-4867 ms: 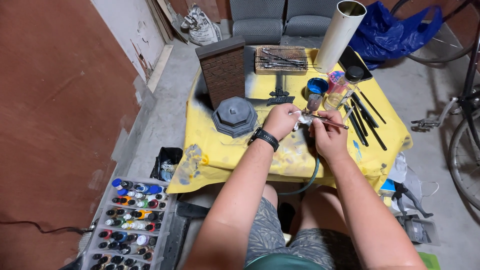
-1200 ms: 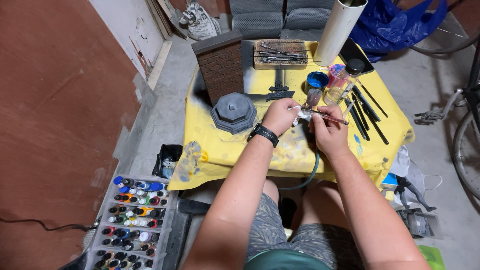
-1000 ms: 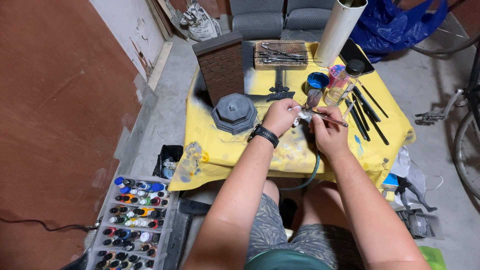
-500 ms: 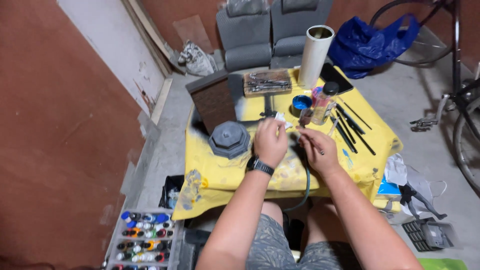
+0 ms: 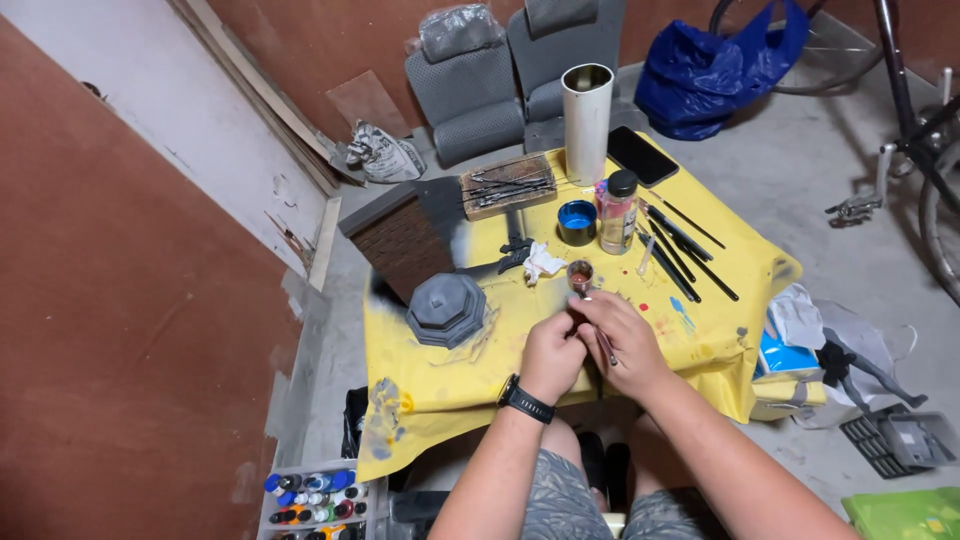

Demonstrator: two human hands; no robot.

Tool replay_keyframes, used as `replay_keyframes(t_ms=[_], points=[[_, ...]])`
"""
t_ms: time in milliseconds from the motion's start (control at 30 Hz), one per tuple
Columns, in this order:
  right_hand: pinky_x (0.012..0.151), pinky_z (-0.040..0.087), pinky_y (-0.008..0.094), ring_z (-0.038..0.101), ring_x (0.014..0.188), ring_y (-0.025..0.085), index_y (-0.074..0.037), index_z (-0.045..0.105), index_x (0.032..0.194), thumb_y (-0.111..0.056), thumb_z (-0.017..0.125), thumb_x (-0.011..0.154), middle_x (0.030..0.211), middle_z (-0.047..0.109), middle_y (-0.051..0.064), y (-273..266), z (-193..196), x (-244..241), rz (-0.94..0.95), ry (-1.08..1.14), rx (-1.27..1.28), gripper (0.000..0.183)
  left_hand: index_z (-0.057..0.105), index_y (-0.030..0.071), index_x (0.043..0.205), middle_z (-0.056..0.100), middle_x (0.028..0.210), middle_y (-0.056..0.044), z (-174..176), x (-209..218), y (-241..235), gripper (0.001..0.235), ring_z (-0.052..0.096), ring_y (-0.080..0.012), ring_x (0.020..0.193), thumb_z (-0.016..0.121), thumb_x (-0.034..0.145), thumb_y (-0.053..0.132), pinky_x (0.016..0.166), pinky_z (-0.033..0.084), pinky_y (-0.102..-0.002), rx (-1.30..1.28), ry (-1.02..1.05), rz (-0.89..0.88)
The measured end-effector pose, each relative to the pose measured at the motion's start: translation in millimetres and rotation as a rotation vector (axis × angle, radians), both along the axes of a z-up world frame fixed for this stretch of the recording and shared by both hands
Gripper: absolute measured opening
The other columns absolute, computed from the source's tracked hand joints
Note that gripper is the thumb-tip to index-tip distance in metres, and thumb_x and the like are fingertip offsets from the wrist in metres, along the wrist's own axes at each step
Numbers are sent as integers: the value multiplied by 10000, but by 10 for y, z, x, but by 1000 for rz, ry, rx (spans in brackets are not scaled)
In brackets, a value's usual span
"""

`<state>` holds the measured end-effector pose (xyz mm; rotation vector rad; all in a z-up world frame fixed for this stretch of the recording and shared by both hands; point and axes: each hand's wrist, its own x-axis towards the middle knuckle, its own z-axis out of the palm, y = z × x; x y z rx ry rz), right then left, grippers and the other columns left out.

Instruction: Airbrushing base details on a 3D printed model, including selecting and adding paint to the airbrush.

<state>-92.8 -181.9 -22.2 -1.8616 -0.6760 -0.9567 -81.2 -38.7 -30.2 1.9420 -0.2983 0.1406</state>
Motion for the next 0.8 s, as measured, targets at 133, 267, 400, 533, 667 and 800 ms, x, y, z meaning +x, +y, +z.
replay_keyframes(t_ms=[133,267,400,533,667,800], points=[[865,575,521,717,1020,402,-69,702,1306,-238,568,1004,1040,761,144,-145,24,-51,35,12,-10,371,759,126,878,712,752,-76,4,-49,-35,51,728,-224,829,714,868,149,776,575,-368,7,-34,28],[922,542,541,703,1042,405,-16,685,1315,-155,491,983,1057,746,190,-717,-200,192,-103,65,42,409,801,163,918,664,648,4,93,-82,-19,142,622,-72,660,694,863,87,709,568,-267,-119,-33,48],[903,537,445,683,952,329,-2,694,1272,-41,697,997,992,696,151,-1194,164,924,-469,103,106,277,806,148,923,668,640,-12,56,-53,-7,135,635,-94,631,721,838,87,676,570,-273,-136,-77,57],[891,558,416,674,1023,315,9,679,1272,-214,804,905,1057,652,140,-1564,215,1995,-528,404,-49,448,806,129,914,670,664,-91,109,-68,-3,134,695,-220,669,733,813,79,657,580,-325,-120,-130,78],[1014,475,491,557,1245,375,10,587,1414,-440,784,864,1300,591,188,-1482,447,2595,-539,789,-320,738,758,87,879,705,762,-92,166,-32,37,91,689,-278,742,690,821,99,662,554,-376,-35,-183,13],[1098,400,504,464,1331,423,-24,530,1474,-633,755,769,1415,517,237,-1474,318,3170,-519,990,-436,958,732,94,851,712,791,-64,151,-8,62,67,657,-255,718,670,833,114,652,513,-370,23,-218,-23]])
